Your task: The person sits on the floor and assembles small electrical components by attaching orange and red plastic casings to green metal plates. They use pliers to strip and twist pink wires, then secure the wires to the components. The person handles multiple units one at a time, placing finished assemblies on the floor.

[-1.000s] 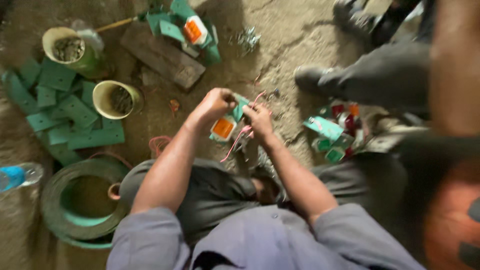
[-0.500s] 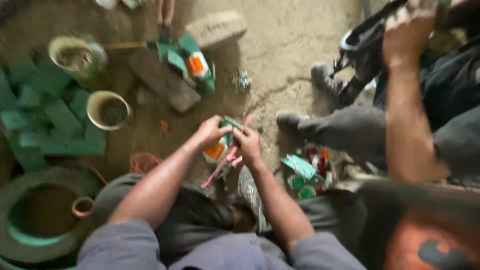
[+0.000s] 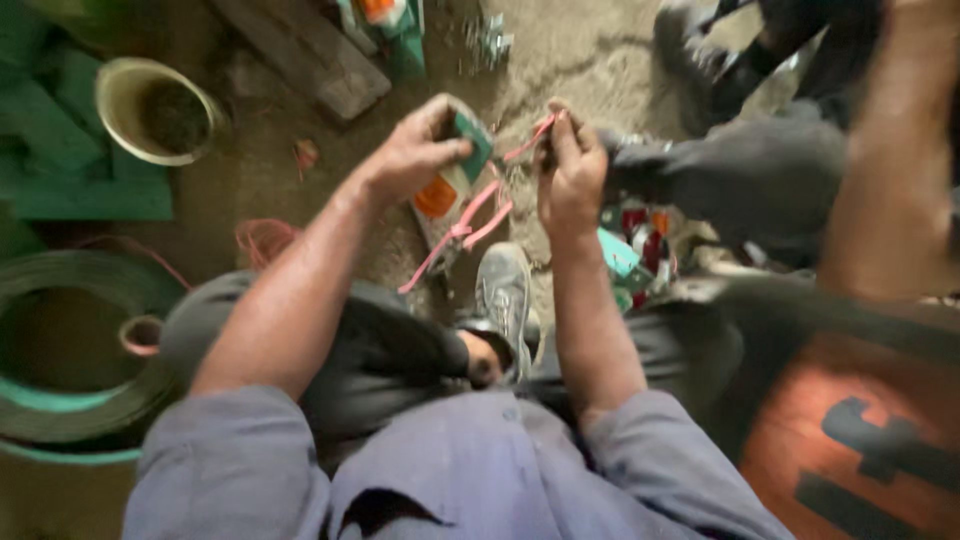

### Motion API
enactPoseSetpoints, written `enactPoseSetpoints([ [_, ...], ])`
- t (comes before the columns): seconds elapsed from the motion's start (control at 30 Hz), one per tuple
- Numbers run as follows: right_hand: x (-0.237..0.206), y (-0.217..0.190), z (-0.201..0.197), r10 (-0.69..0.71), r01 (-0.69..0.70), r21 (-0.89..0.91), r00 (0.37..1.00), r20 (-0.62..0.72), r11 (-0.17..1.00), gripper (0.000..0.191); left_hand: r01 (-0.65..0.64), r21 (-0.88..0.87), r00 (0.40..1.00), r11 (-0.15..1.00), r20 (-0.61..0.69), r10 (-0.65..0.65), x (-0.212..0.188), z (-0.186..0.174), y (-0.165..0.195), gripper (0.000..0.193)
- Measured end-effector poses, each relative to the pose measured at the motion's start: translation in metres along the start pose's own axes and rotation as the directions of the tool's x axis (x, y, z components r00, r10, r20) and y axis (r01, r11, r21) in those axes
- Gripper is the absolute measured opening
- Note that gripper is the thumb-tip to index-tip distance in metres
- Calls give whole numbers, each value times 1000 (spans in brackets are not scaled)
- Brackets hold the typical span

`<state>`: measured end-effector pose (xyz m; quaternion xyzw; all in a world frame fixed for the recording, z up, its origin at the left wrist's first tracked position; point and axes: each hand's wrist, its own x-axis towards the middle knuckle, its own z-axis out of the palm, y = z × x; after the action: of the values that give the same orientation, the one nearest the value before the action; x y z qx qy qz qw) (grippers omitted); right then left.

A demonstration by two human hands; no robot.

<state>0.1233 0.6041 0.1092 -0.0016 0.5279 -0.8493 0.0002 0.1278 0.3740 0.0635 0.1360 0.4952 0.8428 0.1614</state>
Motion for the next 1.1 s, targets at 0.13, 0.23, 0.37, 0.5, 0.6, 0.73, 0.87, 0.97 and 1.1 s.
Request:
enactPoseSetpoints([
  [0.13, -11, 2, -8, 22, -24, 45, 998, 56, 999, 16, -3, 0, 1000, 1000, 10, 3, 0, 8, 0, 21],
  [0.23, -17, 8, -3, 45, -46, 13, 997, 65, 999, 22, -3, 35, 1000, 999, 16, 2, -2, 9, 6, 21],
  [0.37, -19, 11, 7, -31, 31, 67, 999, 12, 997, 14, 45, 19, 999, 999, 29, -46, -8, 10, 14, 23],
  [0.5, -25, 5, 13, -108, 112, -261, 994, 29, 959, 13, 14, -75, 993, 997, 119, -5, -12, 7, 20, 25],
  [0.6, -33, -1, 21, -133, 183, -470, 981, 138, 863, 17, 3, -183, 986, 983, 162, 27, -13, 5, 24, 27],
  [0.73, -42, -8, 33, -138, 246, -594, 965, 222, 766, 19, -9, -191, 983, 982, 179, 44, -13, 5, 28, 27],
  [0.87, -40, -6, 38, -133, 246, -569, 963, 233, 785, 14, -24, -155, 983, 988, 176, 52, -13, 5, 30, 27],
  [0.97, -35, -3, 36, -99, 227, -530, 961, 259, 817, 16, 2, -172, 989, 985, 146, 23, -13, 5, 29, 27],
  [1.1, -31, -1, 35, -93, 216, -583, 968, 233, 783, 16, -8, -154, 989, 988, 142, 30, -12, 5, 26, 26],
])
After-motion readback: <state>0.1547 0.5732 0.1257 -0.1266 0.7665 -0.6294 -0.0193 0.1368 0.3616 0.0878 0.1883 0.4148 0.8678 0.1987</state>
